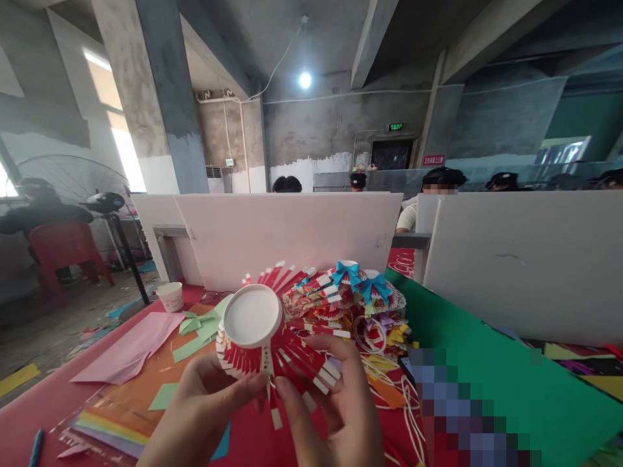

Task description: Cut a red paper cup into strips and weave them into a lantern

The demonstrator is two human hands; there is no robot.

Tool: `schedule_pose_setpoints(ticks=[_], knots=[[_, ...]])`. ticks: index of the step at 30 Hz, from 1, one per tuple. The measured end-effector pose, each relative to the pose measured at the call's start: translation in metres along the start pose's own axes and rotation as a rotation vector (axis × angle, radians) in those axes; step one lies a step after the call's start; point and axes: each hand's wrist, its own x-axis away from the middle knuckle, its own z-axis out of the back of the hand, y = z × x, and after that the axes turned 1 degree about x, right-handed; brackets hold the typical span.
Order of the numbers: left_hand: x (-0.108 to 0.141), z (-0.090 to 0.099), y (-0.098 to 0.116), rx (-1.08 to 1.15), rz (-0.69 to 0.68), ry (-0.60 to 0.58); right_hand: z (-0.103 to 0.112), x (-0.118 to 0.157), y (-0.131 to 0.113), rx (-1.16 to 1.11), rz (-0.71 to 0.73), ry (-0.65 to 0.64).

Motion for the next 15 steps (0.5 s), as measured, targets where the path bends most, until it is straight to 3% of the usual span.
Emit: schedule_pose_setpoints(ticks=[8, 11, 15], knots=[[0.005, -0.007, -0.005, 0.002, -0.084, 0.153, -0.014, 0.004, -0.001, 0.029, 0.09, 0.094], [0.004, -0.006, -0.006, 0.008, -0.091, 0.148, -0.017, 0.003, -0.002, 0.066, 0.135, 0.178], [0.0, 0.0, -0.011, -0.015, -0.058, 0.087, -0.004, -0.003, 0.003, 0.139, 0.252, 0.044]])
